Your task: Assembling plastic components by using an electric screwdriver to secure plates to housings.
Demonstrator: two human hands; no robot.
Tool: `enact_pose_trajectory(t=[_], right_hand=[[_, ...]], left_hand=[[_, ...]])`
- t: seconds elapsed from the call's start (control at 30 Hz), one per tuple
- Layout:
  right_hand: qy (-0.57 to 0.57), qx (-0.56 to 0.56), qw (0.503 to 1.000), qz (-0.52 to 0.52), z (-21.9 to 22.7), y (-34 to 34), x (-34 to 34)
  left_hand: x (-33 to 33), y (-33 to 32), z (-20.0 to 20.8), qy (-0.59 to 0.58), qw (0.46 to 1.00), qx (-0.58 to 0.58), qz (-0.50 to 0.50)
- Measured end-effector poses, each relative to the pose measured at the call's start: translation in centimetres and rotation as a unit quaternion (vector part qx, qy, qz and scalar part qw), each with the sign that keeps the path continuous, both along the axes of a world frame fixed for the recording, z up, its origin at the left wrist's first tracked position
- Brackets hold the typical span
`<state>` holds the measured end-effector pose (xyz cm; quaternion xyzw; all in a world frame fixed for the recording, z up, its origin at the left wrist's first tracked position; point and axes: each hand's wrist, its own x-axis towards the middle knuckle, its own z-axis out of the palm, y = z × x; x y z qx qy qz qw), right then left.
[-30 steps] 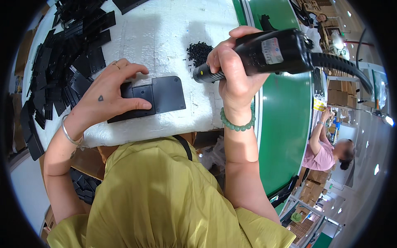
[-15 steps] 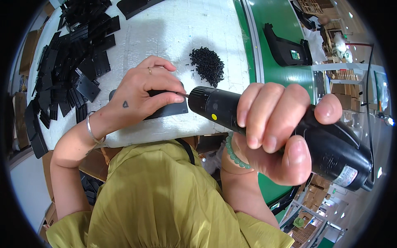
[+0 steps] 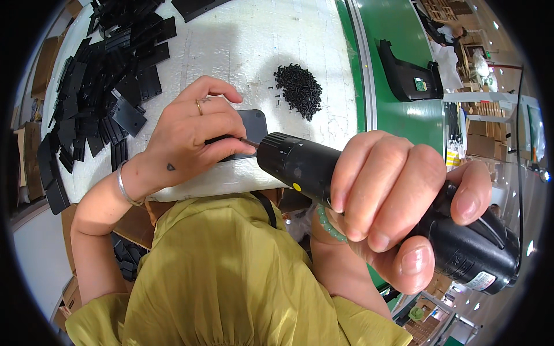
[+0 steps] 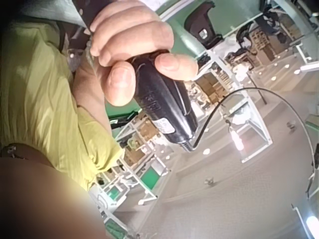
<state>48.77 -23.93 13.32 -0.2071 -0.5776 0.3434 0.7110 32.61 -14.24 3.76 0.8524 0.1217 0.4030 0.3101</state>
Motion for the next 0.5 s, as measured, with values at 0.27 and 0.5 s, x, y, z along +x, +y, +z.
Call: enact_pose_trajectory(t=[0.27,0.5], right_hand=[[-0.008,0.026,1.0,0.002,-0.3,-0.3,-0.8],[-0.128,-0.033,0.991,-0.002,-1.7,0.1,-1.4]], left_hand=[[-0.6,-1.0,-0.1,0.018,0.997,0.078,-0.001],[-2.8,0.9,0.0,0.097,0.992,-0.056,0.053]])
